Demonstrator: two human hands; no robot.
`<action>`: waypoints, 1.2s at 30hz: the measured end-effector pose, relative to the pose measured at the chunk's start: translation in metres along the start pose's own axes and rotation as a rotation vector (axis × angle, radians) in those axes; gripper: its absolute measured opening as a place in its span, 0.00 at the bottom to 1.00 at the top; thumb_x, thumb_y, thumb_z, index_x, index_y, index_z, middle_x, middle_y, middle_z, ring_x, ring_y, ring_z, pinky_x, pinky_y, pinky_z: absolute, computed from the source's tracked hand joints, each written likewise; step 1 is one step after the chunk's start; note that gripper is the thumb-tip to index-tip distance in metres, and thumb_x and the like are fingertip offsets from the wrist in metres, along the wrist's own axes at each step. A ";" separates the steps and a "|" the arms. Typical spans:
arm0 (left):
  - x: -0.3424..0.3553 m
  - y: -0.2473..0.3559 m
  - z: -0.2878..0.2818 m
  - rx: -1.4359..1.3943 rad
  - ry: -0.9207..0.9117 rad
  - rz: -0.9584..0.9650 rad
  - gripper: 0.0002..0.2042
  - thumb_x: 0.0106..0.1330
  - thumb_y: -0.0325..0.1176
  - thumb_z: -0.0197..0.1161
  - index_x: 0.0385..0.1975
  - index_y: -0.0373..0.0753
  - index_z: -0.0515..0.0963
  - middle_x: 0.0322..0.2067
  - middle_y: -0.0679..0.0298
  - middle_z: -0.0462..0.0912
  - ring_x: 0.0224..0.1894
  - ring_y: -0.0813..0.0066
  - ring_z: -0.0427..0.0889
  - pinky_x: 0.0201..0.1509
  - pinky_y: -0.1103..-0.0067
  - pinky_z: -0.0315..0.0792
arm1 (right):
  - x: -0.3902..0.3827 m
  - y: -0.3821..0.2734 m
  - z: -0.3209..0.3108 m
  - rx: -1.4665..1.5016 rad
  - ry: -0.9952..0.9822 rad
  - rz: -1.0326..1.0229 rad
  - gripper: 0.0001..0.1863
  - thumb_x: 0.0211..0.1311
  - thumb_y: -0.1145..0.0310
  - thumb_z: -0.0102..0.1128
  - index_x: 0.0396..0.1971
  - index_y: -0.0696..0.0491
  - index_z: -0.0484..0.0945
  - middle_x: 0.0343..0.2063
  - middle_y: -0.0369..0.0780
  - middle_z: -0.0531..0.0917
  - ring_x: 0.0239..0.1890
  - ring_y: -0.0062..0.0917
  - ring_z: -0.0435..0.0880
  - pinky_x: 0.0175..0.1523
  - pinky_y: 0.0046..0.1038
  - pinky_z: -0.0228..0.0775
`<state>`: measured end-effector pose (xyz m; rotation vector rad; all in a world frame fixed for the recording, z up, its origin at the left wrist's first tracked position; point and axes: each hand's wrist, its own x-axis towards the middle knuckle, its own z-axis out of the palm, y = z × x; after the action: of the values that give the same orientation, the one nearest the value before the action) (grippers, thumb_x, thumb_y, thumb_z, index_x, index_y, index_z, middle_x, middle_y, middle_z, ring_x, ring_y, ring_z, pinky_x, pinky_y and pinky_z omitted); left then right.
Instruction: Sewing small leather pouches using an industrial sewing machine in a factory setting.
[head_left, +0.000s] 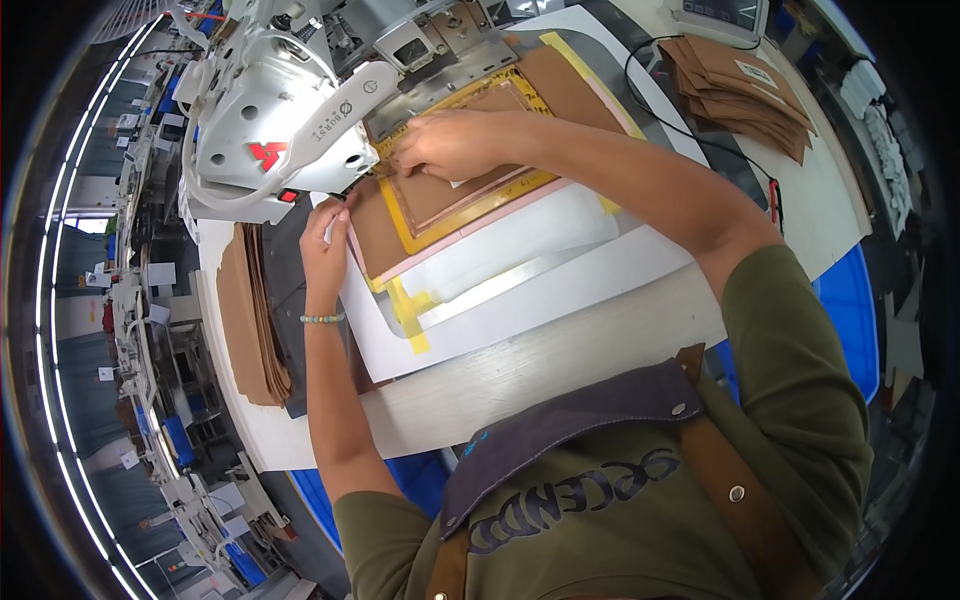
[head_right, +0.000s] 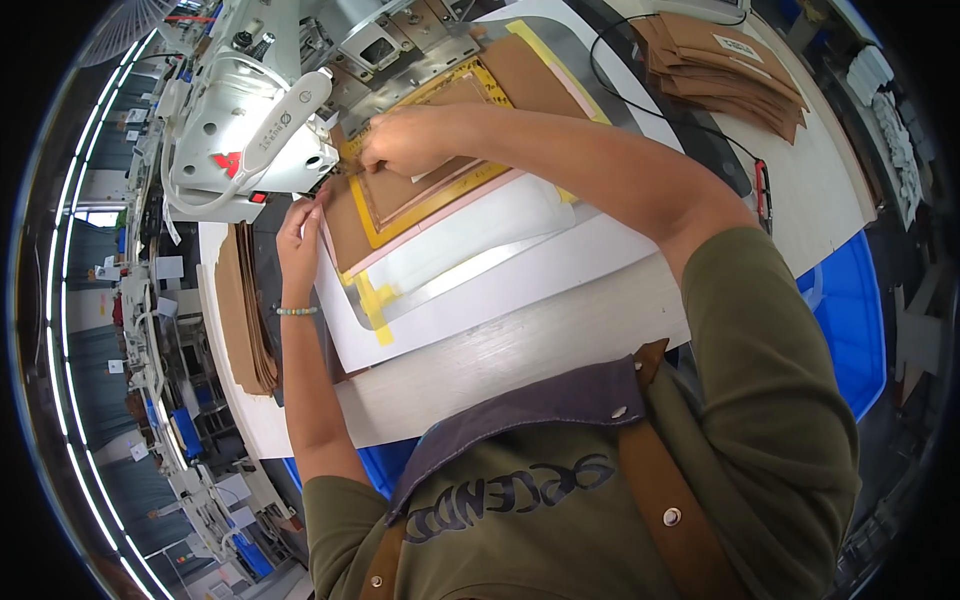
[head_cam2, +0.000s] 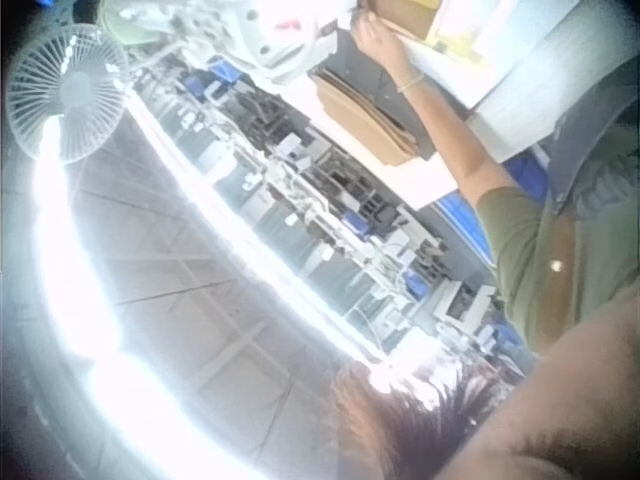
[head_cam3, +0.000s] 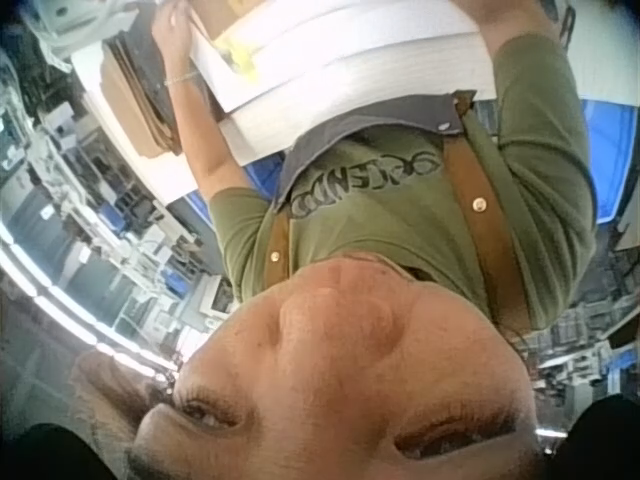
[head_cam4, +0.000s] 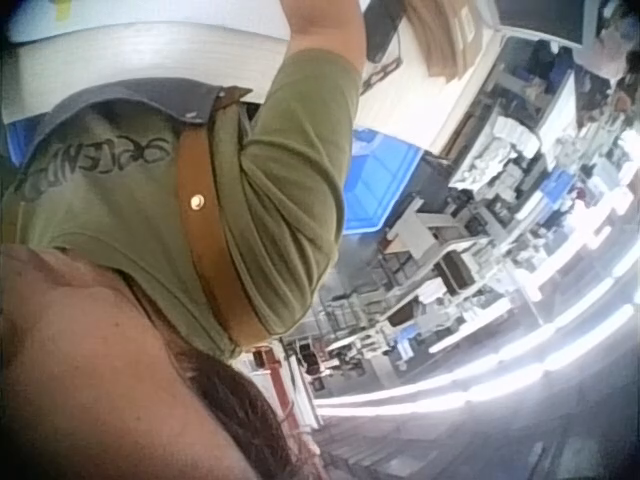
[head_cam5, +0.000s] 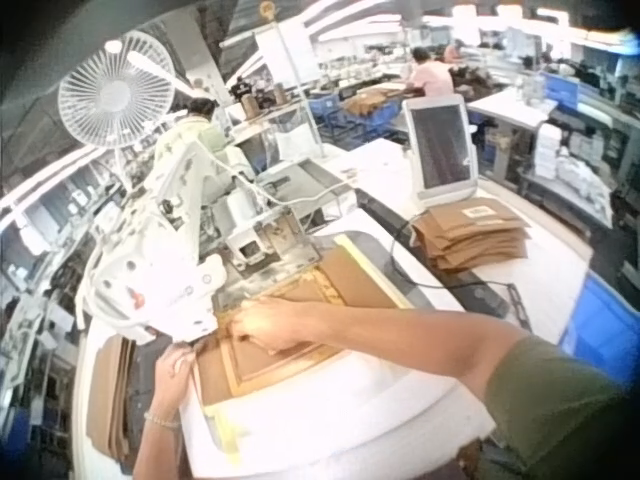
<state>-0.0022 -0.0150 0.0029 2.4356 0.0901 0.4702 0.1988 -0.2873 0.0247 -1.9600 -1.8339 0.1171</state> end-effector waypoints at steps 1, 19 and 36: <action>-0.003 0.012 0.002 -0.006 -0.002 0.000 0.12 0.79 0.30 0.61 0.53 0.31 0.86 0.55 0.52 0.89 0.58 0.61 0.86 0.64 0.70 0.75 | -0.005 0.003 0.001 -0.001 -0.004 0.005 0.15 0.70 0.74 0.58 0.50 0.50 0.89 0.54 0.36 0.88 0.59 0.39 0.80 0.65 0.41 0.75; -0.030 0.116 0.011 0.074 -0.178 0.152 0.13 0.77 0.28 0.63 0.57 0.36 0.86 0.59 0.58 0.87 0.68 0.55 0.81 0.71 0.66 0.72 | -0.126 -0.005 -0.080 -0.194 -0.055 0.376 0.19 0.80 0.67 0.54 0.64 0.54 0.83 0.65 0.40 0.83 0.70 0.35 0.76 0.75 0.37 0.69; -0.006 0.110 0.062 0.474 -0.224 0.354 0.25 0.78 0.36 0.63 0.72 0.37 0.74 0.74 0.52 0.74 0.76 0.50 0.71 0.79 0.59 0.64 | -0.136 -0.009 -0.030 -0.563 0.032 0.269 0.23 0.71 0.76 0.58 0.65 0.54 0.79 0.68 0.40 0.80 0.71 0.34 0.76 0.72 0.37 0.70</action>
<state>0.0088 -0.1392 0.0240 2.9698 -0.3709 0.3509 0.1859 -0.4265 0.0221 -2.5633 -1.6937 -0.3875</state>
